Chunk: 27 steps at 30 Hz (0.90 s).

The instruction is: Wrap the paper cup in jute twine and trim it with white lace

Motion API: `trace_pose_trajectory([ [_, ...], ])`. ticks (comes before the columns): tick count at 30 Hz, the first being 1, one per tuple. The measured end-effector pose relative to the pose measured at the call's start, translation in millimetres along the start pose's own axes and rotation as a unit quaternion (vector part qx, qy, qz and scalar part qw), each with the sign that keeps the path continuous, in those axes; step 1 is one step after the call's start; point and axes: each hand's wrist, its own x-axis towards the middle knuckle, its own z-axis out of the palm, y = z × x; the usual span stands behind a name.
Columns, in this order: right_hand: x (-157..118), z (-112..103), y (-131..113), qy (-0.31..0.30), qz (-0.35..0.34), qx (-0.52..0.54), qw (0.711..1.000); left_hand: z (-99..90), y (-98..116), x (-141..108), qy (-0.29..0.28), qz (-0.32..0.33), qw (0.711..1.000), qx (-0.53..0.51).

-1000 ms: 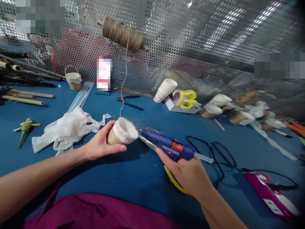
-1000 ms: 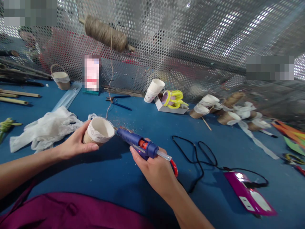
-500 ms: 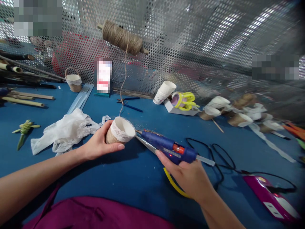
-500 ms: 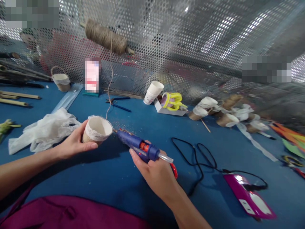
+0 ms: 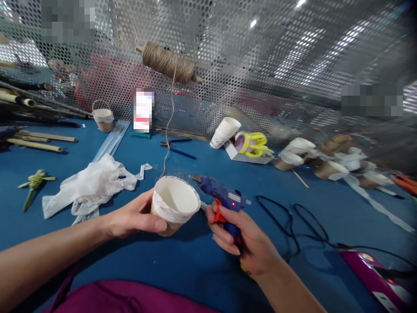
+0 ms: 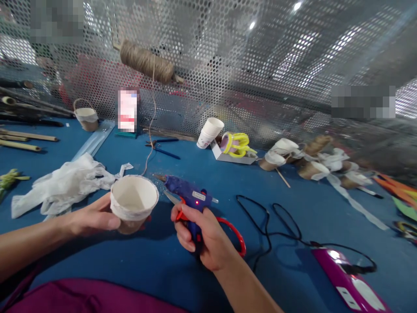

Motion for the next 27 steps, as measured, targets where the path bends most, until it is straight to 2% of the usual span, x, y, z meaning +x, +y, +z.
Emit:
trace_pose_trajectory([
  [4,1.1,0.7,0.7,-0.017,0.018,0.025,0.999,1.1,2.2,1.1,-0.011,-0.002,0.997,-0.076],
  [10,-0.2,2.6,0.9,-0.024,0.039,0.013,0.999,1.3,3.2,0.8,0.000,-0.001,0.997,-0.073],
  [13,-1.9,2.0,0.2,-0.008,0.020,-0.039,0.999,1.1,3.4,0.7,0.003,-0.007,0.997,-0.073],
  [15,-3.3,1.5,-1.3,0.016,-0.005,-0.110,0.994,0.2,3.2,0.9,0.017,-0.016,0.998,-0.064],
  [17,-5.3,1.7,-3.8,0.047,-0.037,-0.204,0.977,-1.4,2.7,1.4,0.033,-0.026,0.998,-0.045],
  [19,-7.8,2.7,-7.2,0.084,-0.063,-0.309,0.945,-3.4,1.9,2.0,0.044,-0.035,0.998,-0.020],
  [23,-14.2,2.2,-15.7,0.127,-0.058,-0.452,0.881,-6.6,2.3,2.9,0.058,-0.048,0.997,0.033],
  [25,-16.9,-1.1,-19.6,0.110,-0.053,-0.463,0.878,-7.5,3.7,3.0,0.059,-0.050,0.995,0.058],
  [27,-18.3,-5.6,-22.2,0.074,-0.068,-0.435,0.895,-7.9,5.2,2.8,0.053,-0.043,0.995,0.072],
])
